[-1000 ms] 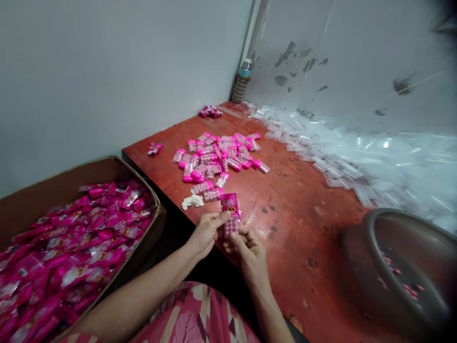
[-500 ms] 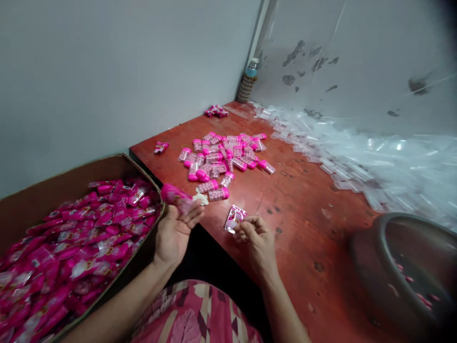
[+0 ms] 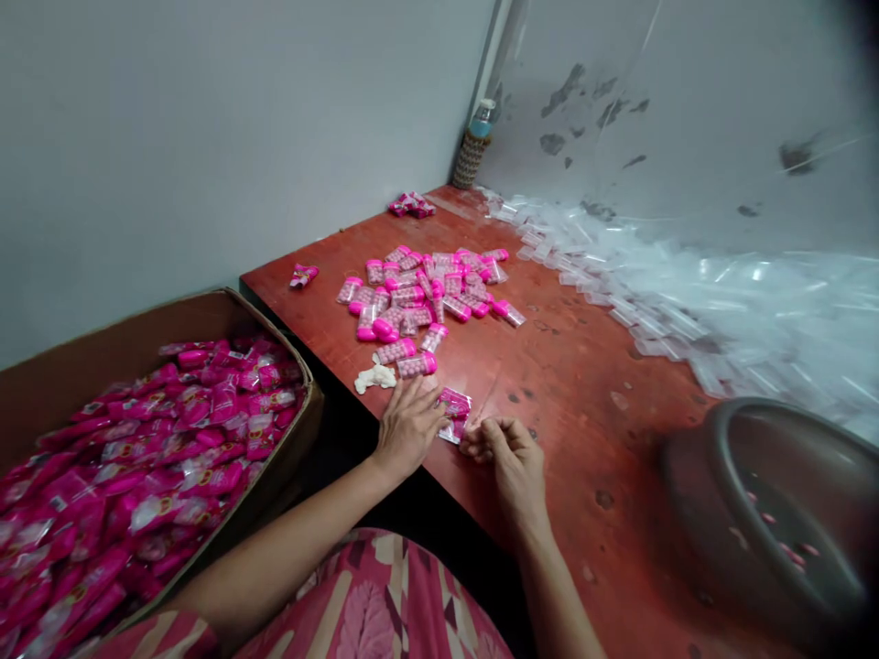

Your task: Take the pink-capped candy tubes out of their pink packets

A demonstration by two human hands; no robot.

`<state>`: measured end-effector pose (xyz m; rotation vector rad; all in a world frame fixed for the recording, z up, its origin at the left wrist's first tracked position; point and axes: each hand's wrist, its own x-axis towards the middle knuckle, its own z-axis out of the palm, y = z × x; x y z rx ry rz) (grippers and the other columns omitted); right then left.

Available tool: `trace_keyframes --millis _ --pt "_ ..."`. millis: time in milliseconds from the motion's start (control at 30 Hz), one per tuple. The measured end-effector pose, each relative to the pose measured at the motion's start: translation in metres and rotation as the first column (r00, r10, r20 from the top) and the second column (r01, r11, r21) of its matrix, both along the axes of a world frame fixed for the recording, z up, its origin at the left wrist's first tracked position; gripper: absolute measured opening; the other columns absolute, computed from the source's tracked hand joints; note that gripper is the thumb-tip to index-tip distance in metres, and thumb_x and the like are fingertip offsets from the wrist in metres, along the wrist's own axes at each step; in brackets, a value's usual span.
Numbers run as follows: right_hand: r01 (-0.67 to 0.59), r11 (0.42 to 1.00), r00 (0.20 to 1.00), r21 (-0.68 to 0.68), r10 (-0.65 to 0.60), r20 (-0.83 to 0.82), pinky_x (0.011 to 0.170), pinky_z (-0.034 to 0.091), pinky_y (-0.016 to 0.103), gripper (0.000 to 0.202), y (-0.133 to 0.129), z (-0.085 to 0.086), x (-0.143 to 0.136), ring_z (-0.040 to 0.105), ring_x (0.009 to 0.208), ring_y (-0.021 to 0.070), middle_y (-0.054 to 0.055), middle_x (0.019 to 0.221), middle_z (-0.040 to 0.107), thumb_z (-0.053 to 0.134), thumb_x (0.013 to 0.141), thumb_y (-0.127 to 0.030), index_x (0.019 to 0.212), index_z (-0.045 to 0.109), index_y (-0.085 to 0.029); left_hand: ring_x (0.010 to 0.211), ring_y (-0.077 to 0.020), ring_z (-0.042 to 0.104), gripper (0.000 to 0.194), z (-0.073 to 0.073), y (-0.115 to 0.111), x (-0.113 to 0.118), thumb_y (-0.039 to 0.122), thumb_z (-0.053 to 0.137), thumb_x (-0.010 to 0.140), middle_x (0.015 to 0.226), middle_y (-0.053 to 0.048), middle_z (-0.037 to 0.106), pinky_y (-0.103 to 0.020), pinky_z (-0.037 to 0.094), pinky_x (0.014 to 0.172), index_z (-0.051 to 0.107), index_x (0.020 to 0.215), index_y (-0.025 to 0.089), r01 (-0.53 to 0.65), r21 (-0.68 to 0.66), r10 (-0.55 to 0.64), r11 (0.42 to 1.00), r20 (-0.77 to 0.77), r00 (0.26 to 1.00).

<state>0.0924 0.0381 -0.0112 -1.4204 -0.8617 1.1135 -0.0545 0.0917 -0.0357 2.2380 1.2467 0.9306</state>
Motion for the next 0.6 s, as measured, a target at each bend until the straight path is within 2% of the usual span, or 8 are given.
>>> trace_keyframes --millis 100,200,267,333,400,467,533,600 --pt "0.073 0.997 0.997 0.03 -0.073 0.016 0.054 0.048 0.025 0.022 0.004 -0.004 -0.002 0.059 0.058 0.0127 0.002 0.075 0.063 0.059 0.073 -0.037 0.082 0.055 -0.018 0.123 -0.025 0.033 0.023 0.0 -0.002 0.0 0.026 0.052 0.079 0.117 -0.003 0.056 -0.052 0.016 0.102 0.063 0.099 0.026 -0.019 0.007 0.018 1.0 0.051 0.999" --pt "0.097 0.993 0.995 0.071 -0.096 -0.013 0.052 0.049 0.024 0.033 0.011 -0.004 -0.006 0.06 0.065 0.0135 0.002 0.085 0.062 0.064 0.068 -0.034 0.095 0.052 -0.02 0.122 -0.0244 0.034 0.024 0.006 -0.005 0.003 0.026 0.052 0.079 0.117 -0.003 0.056 -0.049 0.018 0.103 0.063 0.1 0.027 -0.007 -0.012 0.009 1.0 0.152 0.988" --pt "0.058 0.997 0.996 0.059 -0.054 -0.077 0.045 0.046 0.022 0.037 0.015 0.001 -0.008 0.057 0.057 0.0121 -0.001 0.077 0.061 0.065 0.067 -0.034 0.098 0.049 -0.021 0.121 -0.0239 0.037 0.026 0.015 -0.008 0.004 0.026 0.054 0.077 0.117 -0.004 0.057 -0.045 0.023 0.102 0.063 0.102 0.026 0.039 -0.073 -0.018 0.997 0.261 0.965" --pt "0.033 0.999 0.994 0.037 -0.029 -0.109 0.037 0.041 0.019 0.036 0.019 0.008 -0.008 0.051 0.046 0.0097 -0.005 0.064 0.056 0.065 0.068 -0.035 0.098 0.048 -0.022 0.114 -0.0238 0.045 0.034 0.025 -0.01 0.004 0.029 0.058 0.074 0.116 -0.005 0.057 -0.039 0.032 0.097 0.059 0.108 0.025 0.078 -0.212 0.014 0.974 0.401 0.916" --pt "-0.025 0.999 0.995 0.03 0.027 -0.093 0.035 0.039 0.019 0.035 0.021 0.014 -0.007 0.047 0.04 0.0079 -0.007 0.059 0.053 0.064 0.069 -0.035 0.097 0.047 -0.022 0.1 -0.0235 0.055 0.04 0.033 -0.011 0.001 0.034 0.06 0.071 0.109 -0.006 0.061 -0.034 0.043 0.086 0.058 0.11 0.023 0.135 -0.409 0.107 0.902 0.518 0.849" --pt "-0.174 0.984 0.983 0.026 0.175 -0.047 0.035 0.037 0.019 0.034 0.024 0.019 -0.005 0.045 0.039 0.0075 -0.007 0.057 0.053 0.063 0.071 -0.035 0.098 0.048 -0.022 0.083 -0.0221 0.061 0.036 0.038 -0.011 -0.004 0.039 0.059 0.071 0.092 -0.005 0.067 -0.031 0.047 0.074 0.064 0.099 0.018 0.234 -0.582 0.203 0.779 0.587 0.783" --pt "-0.346 0.938 0.937 0.001 0.346 0.044 0.037 0.036 0.019 0.031 0.03 0.023 -0.004 0.046 0.04 0.0082 -0.006 0.056 0.053 0.061 0.073 -0.036 0.097 0.051 -0.02 0.072 -0.0201 0.061 0.033 0.038 -0.012 -0.012 0.042 0.06 0.069 0.075 -0.005 0.067 -0.03 0.048 0.067 0.068 0.083 0.013 0.339 -0.679 0.284 0.651 0.632 0.722" --pt "-0.412 0.911 0.887 -0.01 0.403 0.223 0.042 0.039 0.021 0.028 0.041 0.025 -0.007 0.051 0.047 0.0106 -0.002 0.061 0.058 0.057 0.076 -0.038 0.095 0.055 -0.019 0.064 -0.0176 0.06 0.033 0.035 -0.015 -0.021 0.042 0.063 0.066 0.065 -0.004 0.065 -0.029 0.048 0.063 0.068 0.072 0.011 0.367 -0.727 0.392 0.58 0.644 0.657"
